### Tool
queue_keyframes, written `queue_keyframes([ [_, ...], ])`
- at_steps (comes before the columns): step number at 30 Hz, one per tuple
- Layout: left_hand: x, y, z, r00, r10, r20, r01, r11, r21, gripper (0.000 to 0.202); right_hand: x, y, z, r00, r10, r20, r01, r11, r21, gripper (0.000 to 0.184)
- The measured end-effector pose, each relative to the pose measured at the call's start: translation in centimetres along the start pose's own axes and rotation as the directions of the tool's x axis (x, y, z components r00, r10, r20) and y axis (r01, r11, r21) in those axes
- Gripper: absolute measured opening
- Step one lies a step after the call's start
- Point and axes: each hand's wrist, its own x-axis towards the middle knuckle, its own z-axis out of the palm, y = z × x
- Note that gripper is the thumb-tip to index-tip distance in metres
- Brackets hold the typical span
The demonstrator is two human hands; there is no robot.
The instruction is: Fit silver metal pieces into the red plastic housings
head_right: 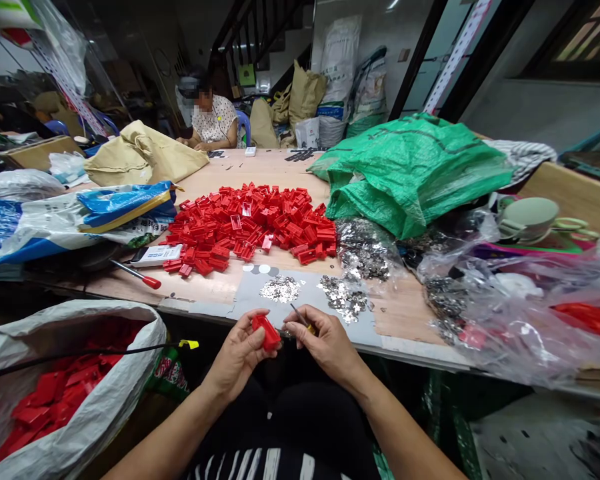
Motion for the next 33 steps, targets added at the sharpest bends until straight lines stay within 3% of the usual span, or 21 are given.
queue_keyframes([
  [4,0.0,-0.1,-0.2,0.969,-0.226,0.101,0.244,0.943,-0.227,0.043,0.1,0.3,0.7,0.984,-0.103,-0.145,0.087,0.99,-0.111,0.025],
  [12,-0.3,-0.8,0.1,0.913,-0.37,0.173,0.408,0.843,-0.35,0.027,0.5,1.1,2.2,0.957,-0.244,-0.159,0.217,0.961,-0.172,0.018],
  [16,-0.3,-0.8,0.1,0.91,-0.359,0.206,0.413,0.83,-0.375,0.026,0.1,1.3,2.1,0.948,-0.284,-0.145,0.246,0.941,-0.233,0.015],
  [22,-0.3,-0.8,0.1,0.922,-0.349,0.168,0.387,0.844,-0.371,0.023,-0.7,1.5,1.2,0.96,-0.265,-0.087,0.224,0.919,-0.326,0.016],
  [26,-0.4,-0.8,0.4,0.928,-0.337,0.158,0.372,0.86,-0.35,0.021,-0.8,1.2,1.1,0.927,-0.362,-0.098,0.3,0.874,-0.383,0.013],
  [33,-0.3,-1.0,0.4,0.926,-0.35,0.142,0.376,0.88,-0.29,0.019,-0.8,1.3,1.1,0.895,-0.446,0.013,0.417,0.826,-0.379,0.014],
])
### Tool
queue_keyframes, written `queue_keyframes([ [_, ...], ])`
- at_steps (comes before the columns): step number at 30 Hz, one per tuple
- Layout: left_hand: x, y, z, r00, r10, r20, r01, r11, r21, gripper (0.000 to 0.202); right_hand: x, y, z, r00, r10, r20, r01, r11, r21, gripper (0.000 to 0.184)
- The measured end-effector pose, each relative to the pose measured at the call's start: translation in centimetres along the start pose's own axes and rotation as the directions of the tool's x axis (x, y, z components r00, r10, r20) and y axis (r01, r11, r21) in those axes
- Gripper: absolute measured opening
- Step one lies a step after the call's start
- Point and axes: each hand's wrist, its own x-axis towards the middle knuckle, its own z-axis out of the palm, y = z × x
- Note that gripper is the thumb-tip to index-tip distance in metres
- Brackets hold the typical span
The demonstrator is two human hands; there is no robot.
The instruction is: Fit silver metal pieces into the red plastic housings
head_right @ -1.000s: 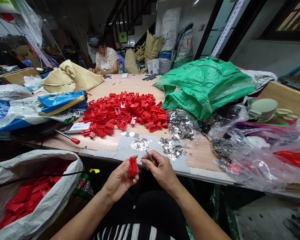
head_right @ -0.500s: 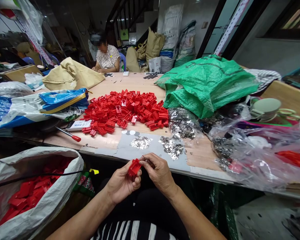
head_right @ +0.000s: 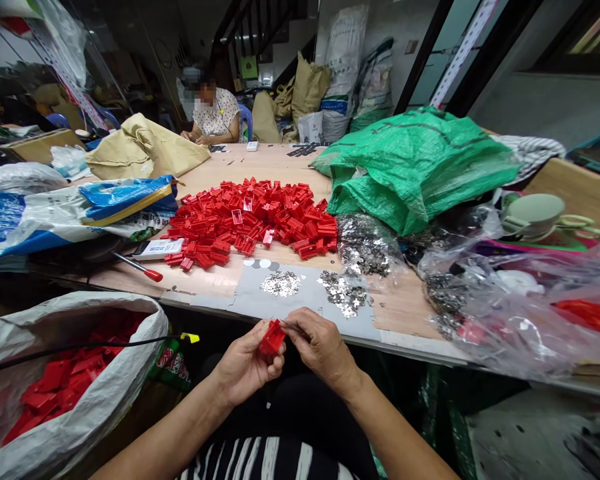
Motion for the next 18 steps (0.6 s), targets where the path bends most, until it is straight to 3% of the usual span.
queue_keyframes([
  [9,0.0,-0.3,0.1,1.0,-0.005,-0.014,0.005,0.999,0.033,0.012,-0.1,0.1,-0.4,0.998,0.014,0.064,-0.016,0.999,0.03,0.012],
  [18,0.0,0.0,0.1,0.997,0.036,-0.062,-0.033,0.999,0.042,0.014,0.2,0.1,-1.6,0.937,0.212,0.279,-0.26,0.954,0.147,0.022],
])
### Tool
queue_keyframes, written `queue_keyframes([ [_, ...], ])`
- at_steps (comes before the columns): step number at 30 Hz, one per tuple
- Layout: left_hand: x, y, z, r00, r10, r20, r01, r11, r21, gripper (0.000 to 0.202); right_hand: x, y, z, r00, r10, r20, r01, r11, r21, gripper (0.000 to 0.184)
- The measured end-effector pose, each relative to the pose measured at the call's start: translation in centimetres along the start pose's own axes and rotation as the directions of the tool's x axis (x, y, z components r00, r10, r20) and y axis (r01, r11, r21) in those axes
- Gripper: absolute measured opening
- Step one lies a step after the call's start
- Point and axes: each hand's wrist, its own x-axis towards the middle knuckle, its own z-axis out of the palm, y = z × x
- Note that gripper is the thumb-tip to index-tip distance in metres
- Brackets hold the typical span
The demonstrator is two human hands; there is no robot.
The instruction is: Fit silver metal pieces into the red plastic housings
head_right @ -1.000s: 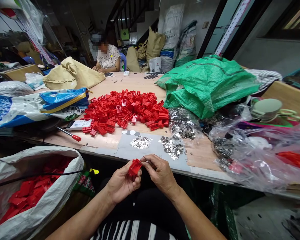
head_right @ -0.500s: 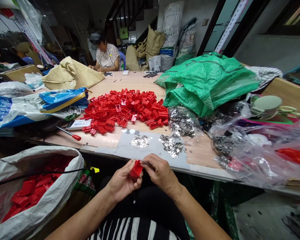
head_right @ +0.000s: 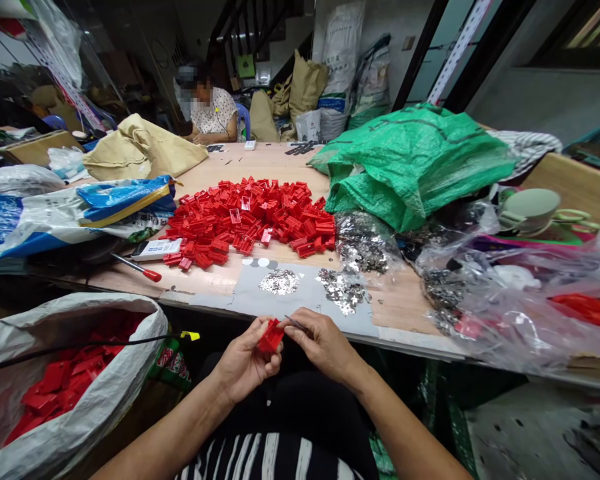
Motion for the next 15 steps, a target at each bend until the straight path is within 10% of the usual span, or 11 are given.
queue_keyframes([
  [15,0.1,-0.2,0.0,1.0,-0.007,0.023,0.004,0.993,0.117,0.018,0.5,1.6,0.6,0.982,0.19,0.003,-0.186,0.958,0.217,0.019],
])
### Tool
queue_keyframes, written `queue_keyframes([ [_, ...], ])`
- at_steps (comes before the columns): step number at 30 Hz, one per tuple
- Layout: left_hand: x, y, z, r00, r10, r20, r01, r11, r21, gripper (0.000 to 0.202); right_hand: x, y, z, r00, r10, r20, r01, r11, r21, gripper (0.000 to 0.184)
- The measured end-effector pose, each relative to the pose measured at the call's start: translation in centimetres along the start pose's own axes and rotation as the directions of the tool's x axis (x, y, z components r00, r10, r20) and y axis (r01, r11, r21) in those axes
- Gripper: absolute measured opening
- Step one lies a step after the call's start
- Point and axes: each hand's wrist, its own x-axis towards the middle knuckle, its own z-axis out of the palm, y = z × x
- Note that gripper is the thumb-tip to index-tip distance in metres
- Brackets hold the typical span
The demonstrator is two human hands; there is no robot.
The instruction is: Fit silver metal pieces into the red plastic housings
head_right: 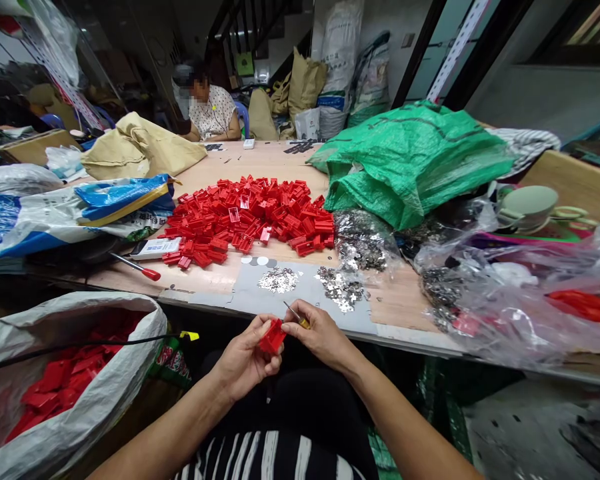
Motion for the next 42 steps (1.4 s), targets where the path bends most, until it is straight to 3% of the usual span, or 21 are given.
queue_keyframes([
  [5,0.2,-0.4,-0.5,0.999,-0.003,0.039,0.0,0.996,0.085,0.021,0.1,-0.4,0.0,0.995,0.002,0.097,0.004,0.998,-0.065,0.014],
  [10,0.8,-0.3,-0.6,0.999,-0.038,0.01,0.037,0.995,0.088,0.027,0.3,0.5,0.0,0.997,0.007,0.074,-0.004,0.999,-0.037,0.018],
  [12,0.9,0.0,-0.6,1.0,0.0,-0.015,0.003,0.987,0.162,0.034,0.4,0.9,-0.2,0.999,0.002,0.034,-0.001,1.0,-0.017,0.022],
  [14,0.8,0.4,-0.5,0.992,0.117,-0.048,-0.099,0.952,0.29,0.043,0.4,1.2,-0.4,1.0,-0.005,-0.014,0.004,0.999,-0.038,0.023],
  [16,0.6,0.6,-0.5,0.949,0.311,-0.054,-0.256,0.858,0.445,0.044,0.3,1.1,-0.5,0.998,-0.007,-0.057,0.003,0.998,-0.062,0.025],
  [18,0.3,0.6,-0.4,0.868,0.496,0.003,-0.407,0.709,0.576,0.042,0.2,1.0,-0.4,0.997,-0.004,-0.081,-0.001,0.998,-0.062,0.026],
  [20,0.0,0.6,-0.2,0.793,0.603,0.084,-0.501,0.568,0.653,0.041,0.1,0.7,-0.2,0.996,-0.003,-0.084,-0.001,0.999,-0.046,0.027],
  [24,-0.1,0.6,-0.1,0.736,0.652,0.181,-0.534,0.395,0.748,0.026,0.0,0.2,0.4,0.998,0.007,-0.067,-0.005,0.999,0.038,0.029],
  [28,-0.1,0.6,-0.4,0.717,0.657,0.232,-0.534,0.303,0.789,0.025,-0.5,-0.2,0.7,0.994,0.112,0.011,-0.111,0.969,0.218,0.037],
  [32,-0.3,0.4,-0.5,0.723,0.648,0.241,-0.529,0.296,0.795,0.024,-1.0,-0.4,0.7,0.98,0.173,0.095,-0.195,0.918,0.346,0.043],
  [38,-0.5,0.8,-0.6,0.76,0.607,0.232,-0.545,0.401,0.736,0.026,-1.2,-0.1,0.2,0.956,0.189,0.223,-0.272,0.854,0.443,0.044],
  [42,-0.3,0.9,-1.1,0.757,0.618,0.214,-0.569,0.461,0.681,0.025,-1.1,0.1,0.4,0.95,0.177,0.258,-0.291,0.806,0.516,0.043],
])
